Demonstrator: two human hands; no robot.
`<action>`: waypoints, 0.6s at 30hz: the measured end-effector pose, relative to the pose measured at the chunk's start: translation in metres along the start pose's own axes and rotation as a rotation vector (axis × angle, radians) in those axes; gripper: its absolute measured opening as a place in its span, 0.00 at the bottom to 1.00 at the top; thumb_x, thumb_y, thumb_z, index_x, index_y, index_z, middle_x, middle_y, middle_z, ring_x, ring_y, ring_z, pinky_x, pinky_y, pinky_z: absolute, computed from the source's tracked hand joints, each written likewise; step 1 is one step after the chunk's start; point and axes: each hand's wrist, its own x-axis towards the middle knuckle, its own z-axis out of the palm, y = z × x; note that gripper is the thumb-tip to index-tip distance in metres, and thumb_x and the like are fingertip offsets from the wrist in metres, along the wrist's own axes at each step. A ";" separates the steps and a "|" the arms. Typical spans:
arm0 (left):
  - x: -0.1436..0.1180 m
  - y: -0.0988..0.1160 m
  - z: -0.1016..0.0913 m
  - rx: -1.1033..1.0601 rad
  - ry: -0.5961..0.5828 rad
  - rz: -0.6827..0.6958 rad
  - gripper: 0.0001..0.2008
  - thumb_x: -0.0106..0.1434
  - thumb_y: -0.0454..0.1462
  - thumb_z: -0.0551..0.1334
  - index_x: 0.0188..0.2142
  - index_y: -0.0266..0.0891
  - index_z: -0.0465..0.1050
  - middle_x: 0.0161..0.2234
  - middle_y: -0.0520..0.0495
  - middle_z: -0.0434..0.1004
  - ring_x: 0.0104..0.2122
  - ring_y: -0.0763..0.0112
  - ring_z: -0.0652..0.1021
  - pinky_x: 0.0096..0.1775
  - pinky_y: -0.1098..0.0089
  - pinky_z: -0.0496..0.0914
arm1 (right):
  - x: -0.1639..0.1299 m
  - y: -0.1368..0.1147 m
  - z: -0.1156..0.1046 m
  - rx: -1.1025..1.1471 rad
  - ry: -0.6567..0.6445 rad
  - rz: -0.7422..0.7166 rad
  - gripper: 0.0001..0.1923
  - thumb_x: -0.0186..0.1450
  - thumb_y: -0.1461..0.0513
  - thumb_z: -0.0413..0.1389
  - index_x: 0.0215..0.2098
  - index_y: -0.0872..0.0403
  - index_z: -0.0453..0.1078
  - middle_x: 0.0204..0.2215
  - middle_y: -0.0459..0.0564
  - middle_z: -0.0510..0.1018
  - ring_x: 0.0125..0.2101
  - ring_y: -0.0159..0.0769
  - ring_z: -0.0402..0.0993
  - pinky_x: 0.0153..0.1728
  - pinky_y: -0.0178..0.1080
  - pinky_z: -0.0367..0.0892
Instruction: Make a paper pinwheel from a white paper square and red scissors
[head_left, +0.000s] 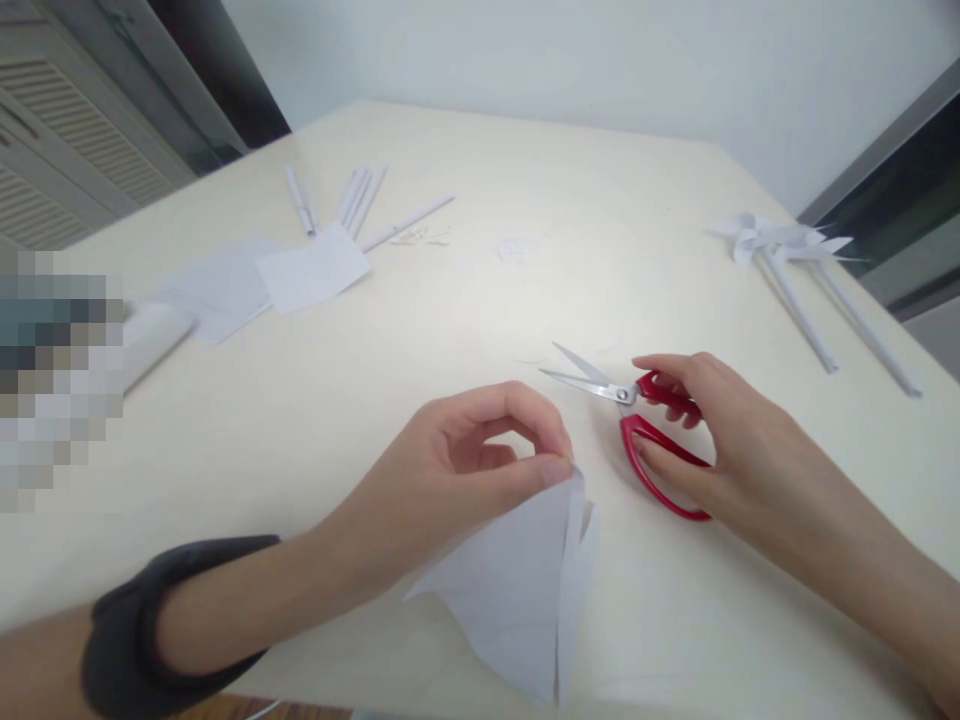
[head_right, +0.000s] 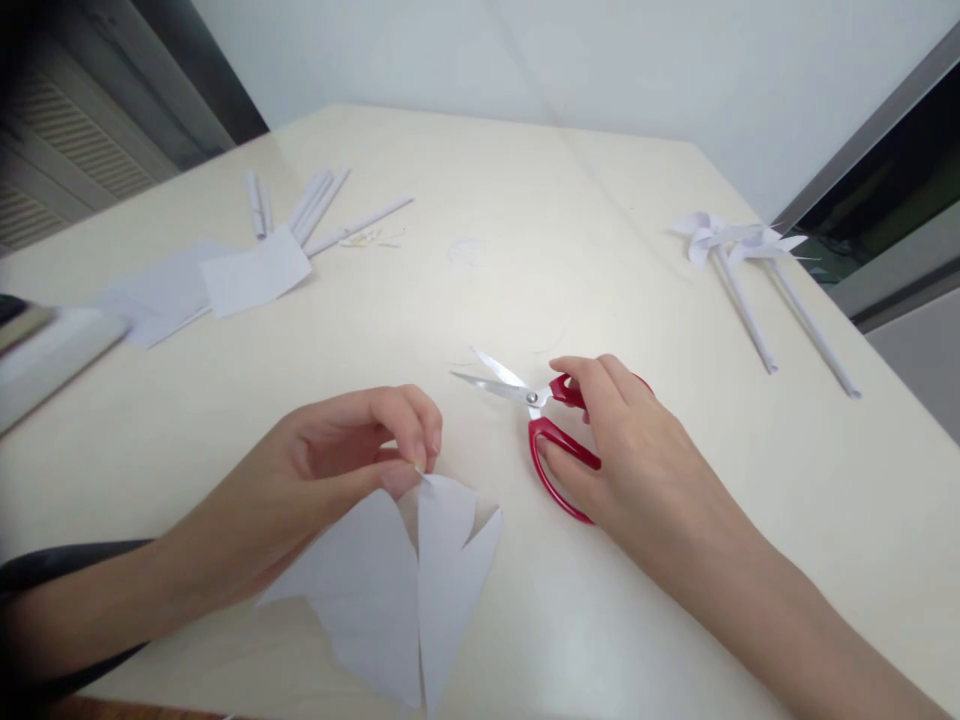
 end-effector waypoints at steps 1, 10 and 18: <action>0.000 0.000 -0.001 0.011 -0.006 0.011 0.03 0.59 0.34 0.63 0.28 0.40 0.70 0.33 0.56 0.71 0.27 0.81 0.70 0.29 0.80 0.65 | 0.001 0.003 0.002 0.014 -0.030 0.019 0.22 0.60 0.56 0.54 0.52 0.48 0.59 0.42 0.48 0.72 0.39 0.39 0.70 0.35 0.39 0.68; -0.004 0.006 -0.003 0.166 -0.077 0.147 0.05 0.64 0.31 0.57 0.32 0.40 0.67 0.34 0.54 0.76 0.42 0.72 0.75 0.45 0.70 0.68 | 0.003 0.006 0.007 -0.088 -0.075 -0.102 0.17 0.63 0.60 0.51 0.50 0.51 0.62 0.41 0.51 0.71 0.42 0.41 0.67 0.42 0.43 0.66; 0.002 0.012 -0.002 0.283 0.014 0.042 0.05 0.60 0.37 0.61 0.32 0.37 0.67 0.30 0.51 0.72 0.31 0.75 0.73 0.32 0.74 0.66 | 0.002 0.009 0.006 -0.055 -0.038 -0.144 0.17 0.63 0.60 0.51 0.50 0.52 0.64 0.44 0.55 0.68 0.44 0.45 0.67 0.43 0.47 0.65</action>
